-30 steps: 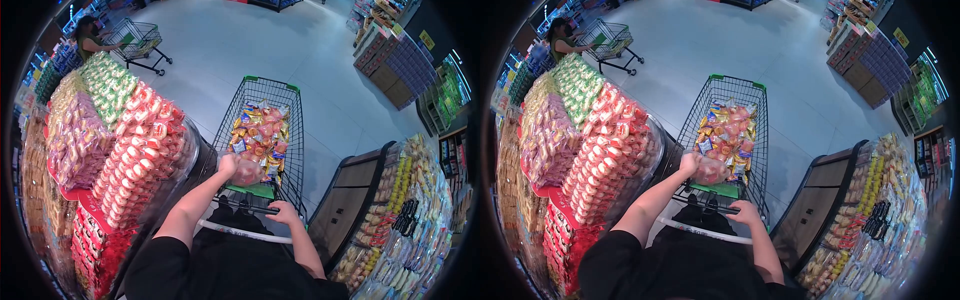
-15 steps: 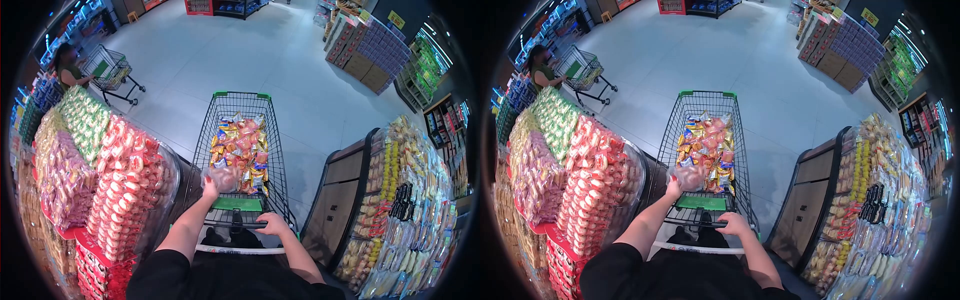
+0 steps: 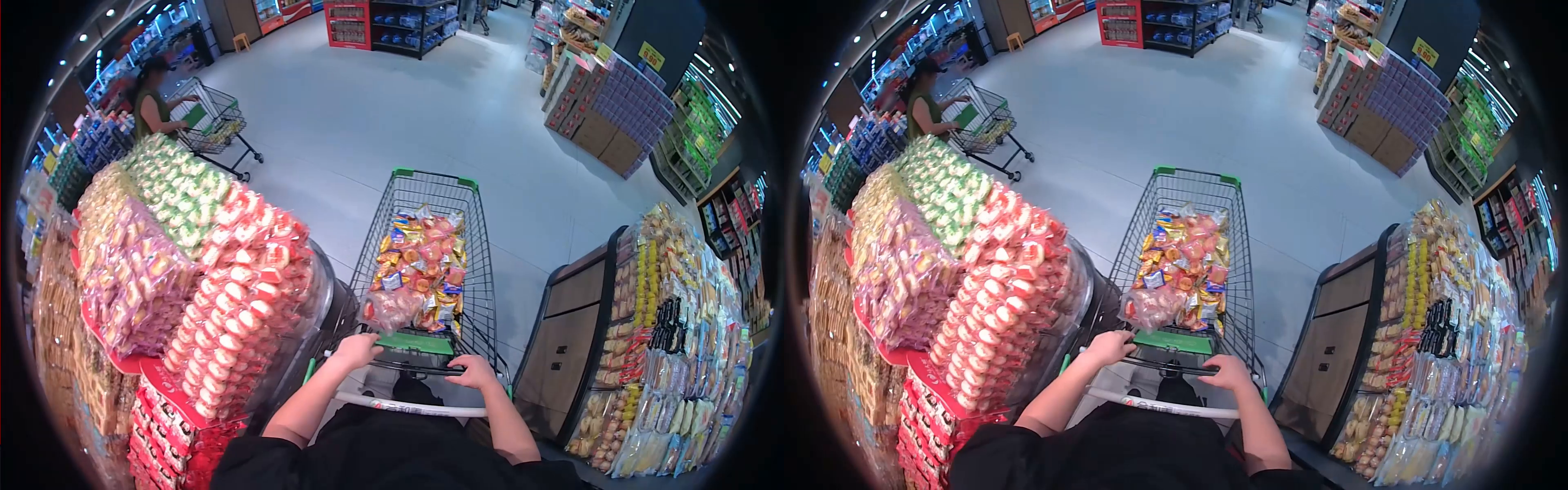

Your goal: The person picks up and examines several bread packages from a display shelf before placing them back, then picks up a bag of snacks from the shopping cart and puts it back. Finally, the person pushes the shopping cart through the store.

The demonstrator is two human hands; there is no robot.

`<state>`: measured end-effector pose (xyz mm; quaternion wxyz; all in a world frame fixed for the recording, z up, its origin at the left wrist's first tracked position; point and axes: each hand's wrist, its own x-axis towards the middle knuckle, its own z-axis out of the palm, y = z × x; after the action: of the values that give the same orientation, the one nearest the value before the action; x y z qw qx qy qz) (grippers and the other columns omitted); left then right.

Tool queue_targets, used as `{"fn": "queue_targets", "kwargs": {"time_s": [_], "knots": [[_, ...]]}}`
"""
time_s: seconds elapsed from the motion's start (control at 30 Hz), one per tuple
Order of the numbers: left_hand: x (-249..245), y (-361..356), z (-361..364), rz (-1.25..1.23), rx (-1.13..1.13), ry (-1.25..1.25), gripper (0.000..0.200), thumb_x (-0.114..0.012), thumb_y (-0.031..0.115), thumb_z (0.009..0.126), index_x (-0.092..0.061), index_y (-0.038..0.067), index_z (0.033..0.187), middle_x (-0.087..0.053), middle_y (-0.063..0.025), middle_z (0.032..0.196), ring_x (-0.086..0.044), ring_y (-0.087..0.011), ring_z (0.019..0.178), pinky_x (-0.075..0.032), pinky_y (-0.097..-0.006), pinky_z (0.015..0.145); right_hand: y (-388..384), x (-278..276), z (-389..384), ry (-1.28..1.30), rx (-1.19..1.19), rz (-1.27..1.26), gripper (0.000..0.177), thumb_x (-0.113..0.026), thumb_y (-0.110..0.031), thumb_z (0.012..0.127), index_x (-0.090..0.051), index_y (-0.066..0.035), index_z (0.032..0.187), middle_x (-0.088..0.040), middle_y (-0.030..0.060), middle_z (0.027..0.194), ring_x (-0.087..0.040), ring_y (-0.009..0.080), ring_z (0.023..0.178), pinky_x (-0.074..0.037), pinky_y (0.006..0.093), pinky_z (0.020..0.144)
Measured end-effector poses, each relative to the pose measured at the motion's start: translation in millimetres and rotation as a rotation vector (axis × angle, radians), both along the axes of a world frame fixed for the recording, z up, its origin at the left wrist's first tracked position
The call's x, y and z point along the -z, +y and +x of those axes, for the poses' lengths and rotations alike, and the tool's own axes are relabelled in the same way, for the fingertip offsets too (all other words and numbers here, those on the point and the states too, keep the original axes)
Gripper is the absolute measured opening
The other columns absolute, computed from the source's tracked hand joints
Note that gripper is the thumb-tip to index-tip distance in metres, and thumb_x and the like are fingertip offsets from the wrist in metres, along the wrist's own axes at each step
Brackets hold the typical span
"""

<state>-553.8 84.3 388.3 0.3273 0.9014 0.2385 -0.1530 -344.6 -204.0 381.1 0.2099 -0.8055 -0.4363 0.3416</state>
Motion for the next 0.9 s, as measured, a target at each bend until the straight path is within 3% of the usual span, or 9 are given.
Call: {"fn": "queue_targets", "kwargs": {"time_s": [0.07,0.13,0.2,0.23,0.33,0.53,0.6,0.73,0.9], "knots": [[-11.3,-19.5,-33.8,-0.004,-0.019,0.082,0.043,-0.057,0.038,0.091,-0.062,0.007,0.119,-0.064,-0.0163,0.117,-0.061,-0.0322,0.110,-0.046,-0.0449,0.093,-4.4,-0.3,-15.3,-0.037,0.070,-0.014,0.042,-0.083,-0.042,0.063,-0.075,-0.014,0.093,-0.071,0.0068,0.098,-0.067,0.0259,0.093,-0.053,0.0346,0.083],[-9.6,-27.7,-70.0,0.024,0.080,-0.017,0.045,-0.058,0.037,0.091,-0.058,0.007,0.125,-0.061,-0.0181,0.124,-0.056,-0.0349,0.117,-0.044,-0.0449,0.097,-8.4,-0.2,-30.8,-0.081,0.111,0.025,0.042,-0.083,-0.042,0.061,-0.075,-0.015,0.091,-0.072,0.0074,0.094,-0.068,0.0265,0.088,-0.054,0.0345,0.079],[-12.7,-47.8,-102.5,0.358,0.054,-0.264,0.051,-0.060,0.034,0.090,-0.051,0.008,0.133,-0.049,-0.0174,0.139,-0.044,-0.0352,0.131,-0.039,-0.0449,0.104,-11.6,-0.8,-50.2,-0.143,0.143,0.028,0.041,-0.084,-0.041,0.060,-0.075,-0.014,0.090,-0.072,0.0080,0.090,-0.068,0.0267,0.085,-0.054,0.0345,0.077],[-13.9,-51.2,-114.0,0.227,-0.013,-0.221,0.056,-0.060,0.033,0.090,-0.045,0.010,0.139,-0.037,-0.0156,0.149,-0.036,-0.0351,0.137,-0.037,-0.0462,0.107,-12.4,-1.9,-59.9,-0.203,0.190,0.038,0.040,-0.084,-0.041,0.059,-0.076,-0.014,0.088,-0.071,0.0085,0.087,-0.068,0.0269,0.081,-0.054,0.0346,0.075],[-14.4,-59.5,-145.1,0.221,-0.025,-0.311,0.053,-0.059,0.033,0.091,-0.047,0.010,0.137,-0.036,-0.0158,0.150,-0.039,-0.0347,0.136,-0.037,-0.0468,0.106,-20.7,1.5,-84.7,-0.223,0.217,-0.013,0.043,-0.083,-0.047,0.060,-0.076,-0.016,0.089,-0.071,0.0081,0.086,-0.068,0.0252,0.081,-0.054,0.0349,0.075],[-8.2,-66.3,-182.5,0.345,0.025,-0.180,0.048,-0.054,0.033,0.092,-0.050,0.010,0.134,-0.030,-0.0142,0.154,-0.048,-0.0317,0.129,-0.048,-0.0463,0.094,-32.9,13.1,-137.5,-0.316,0.255,0.065,0.042,-0.084,-0.044,0.061,-0.076,-0.010,0.085,-0.071,0.0105,0.080,-0.068,0.0261,0.072,-0.054,0.0339,0.070],[-7.1,-69.6,-197.2,0.304,0.027,-0.124,0.050,-0.052,0.034,0.094,-0.048,0.011,0.138,-0.027,-0.0124,0.156,-0.045,-0.0329,0.131,-0.046,-0.0446,0.098,-39.9,17.9,-155.7,-0.339,0.254,0.060,0.043,-0.082,-0.046,0.062,-0.076,-0.011,0.085,-0.071,0.0099,0.080,-0.069,0.0257,0.074,-0.055,0.0336,0.070],[2.7,-86.1,-232.5,0.349,-0.004,-0.151,0.050,-0.055,0.031,0.089,-0.051,0.010,0.135,-0.027,-0.0192,0.154,-0.046,-0.0338,0.130,-0.044,-0.0453,0.100,-57.5,20.4,-191.8,-0.325,0.252,0.063,0.044,-0.082,-0.048,0.062,-0.076,-0.011,0.085,-0.072,0.0094,0.080,-0.069,0.0252,0.075,-0.055,0.0330,0.071],[7.4,-111.6,-269.0,0.367,-0.041,-0.084,0.050,-0.057,0.030,0.085,-0.055,0.013,0.132,-0.030,-0.0212,0.153,-0.050,-0.0322,0.127,-0.046,-0.0425,0.098,-88.0,20.3,-242.6,-0.281,0.297,0.090,0.046,-0.082,-0.051,0.060,-0.076,-0.013,0.086,-0.072,0.0079,0.081,-0.070,0.0241,0.077,-0.055,0.0339,0.072]]}}
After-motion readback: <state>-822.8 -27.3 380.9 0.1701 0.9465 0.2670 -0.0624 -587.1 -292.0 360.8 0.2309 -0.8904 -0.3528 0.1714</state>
